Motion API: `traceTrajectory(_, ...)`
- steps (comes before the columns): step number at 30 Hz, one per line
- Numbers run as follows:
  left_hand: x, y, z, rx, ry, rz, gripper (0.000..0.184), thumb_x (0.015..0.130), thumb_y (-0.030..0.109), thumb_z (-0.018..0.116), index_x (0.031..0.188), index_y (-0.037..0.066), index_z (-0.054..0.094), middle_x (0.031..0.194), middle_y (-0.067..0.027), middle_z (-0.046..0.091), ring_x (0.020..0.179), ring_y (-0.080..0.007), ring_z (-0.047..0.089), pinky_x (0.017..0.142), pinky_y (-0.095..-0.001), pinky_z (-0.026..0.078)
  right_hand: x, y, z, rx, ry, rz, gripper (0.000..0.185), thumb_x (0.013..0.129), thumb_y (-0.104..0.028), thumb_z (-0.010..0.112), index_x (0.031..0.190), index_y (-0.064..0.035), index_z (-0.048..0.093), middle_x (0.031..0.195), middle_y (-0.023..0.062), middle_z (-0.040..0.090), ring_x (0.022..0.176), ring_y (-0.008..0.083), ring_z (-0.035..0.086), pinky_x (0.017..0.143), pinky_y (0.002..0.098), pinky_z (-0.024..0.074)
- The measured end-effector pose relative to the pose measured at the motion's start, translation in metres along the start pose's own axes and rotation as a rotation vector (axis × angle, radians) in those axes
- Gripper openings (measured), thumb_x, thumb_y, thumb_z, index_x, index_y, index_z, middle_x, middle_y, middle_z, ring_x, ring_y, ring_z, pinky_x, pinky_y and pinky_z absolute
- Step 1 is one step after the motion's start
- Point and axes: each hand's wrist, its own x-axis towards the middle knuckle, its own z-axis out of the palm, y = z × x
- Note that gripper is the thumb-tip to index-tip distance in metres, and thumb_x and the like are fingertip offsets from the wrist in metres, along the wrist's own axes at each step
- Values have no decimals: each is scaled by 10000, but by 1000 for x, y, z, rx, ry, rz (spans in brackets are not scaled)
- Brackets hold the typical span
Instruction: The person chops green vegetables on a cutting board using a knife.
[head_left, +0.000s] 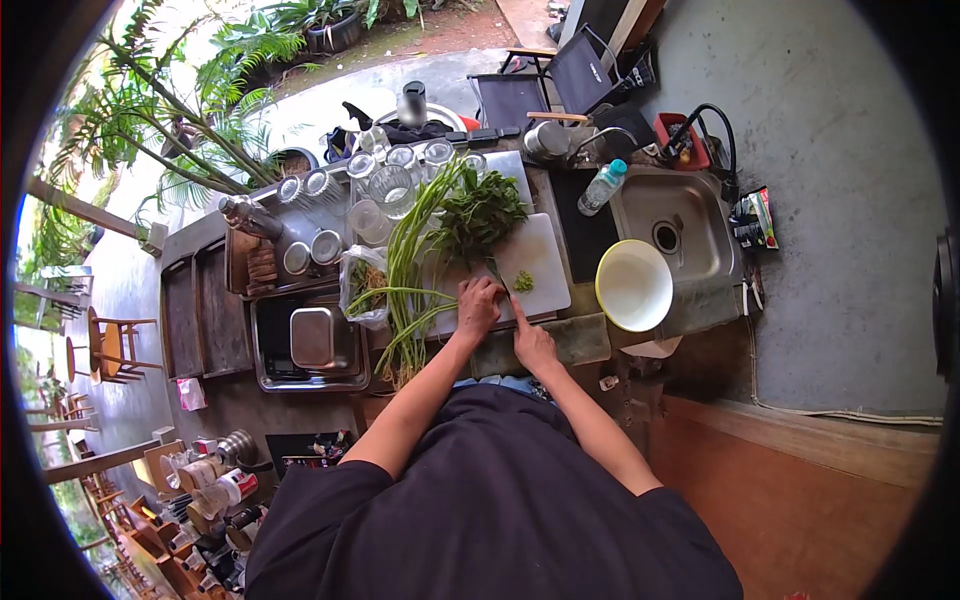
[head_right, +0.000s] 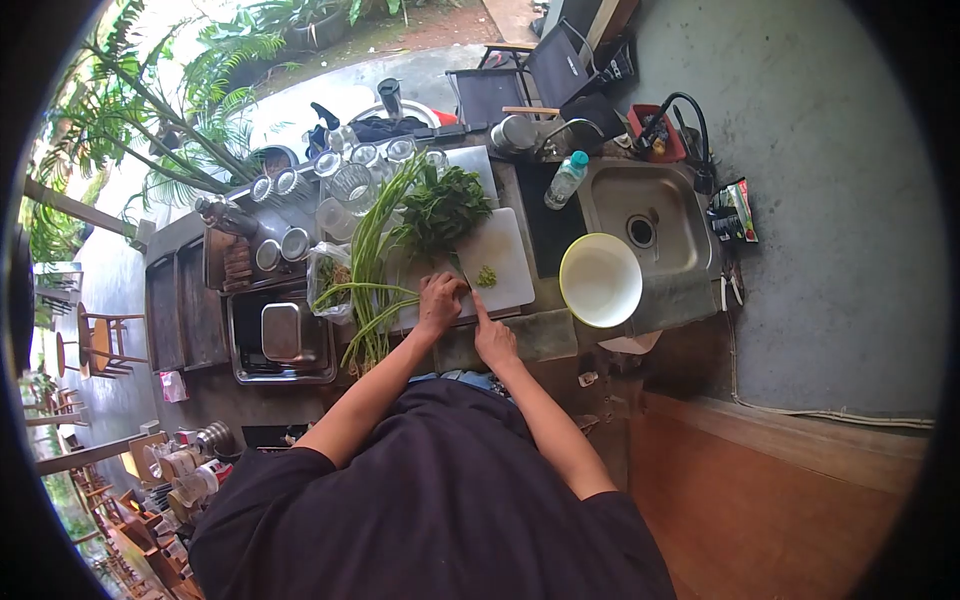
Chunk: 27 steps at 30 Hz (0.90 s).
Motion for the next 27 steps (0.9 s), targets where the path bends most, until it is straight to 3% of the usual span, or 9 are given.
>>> traceTrajectory(27,-1,-5,10,10,25,16,103,727,44,646,804,114,651,855,-57,612,906,-268,604,902,-434,394,-18,7,-2,-17,-18,-12,816,928,-165,516,1600,-351,92,796,324,656,798,517,657,794,629,509)
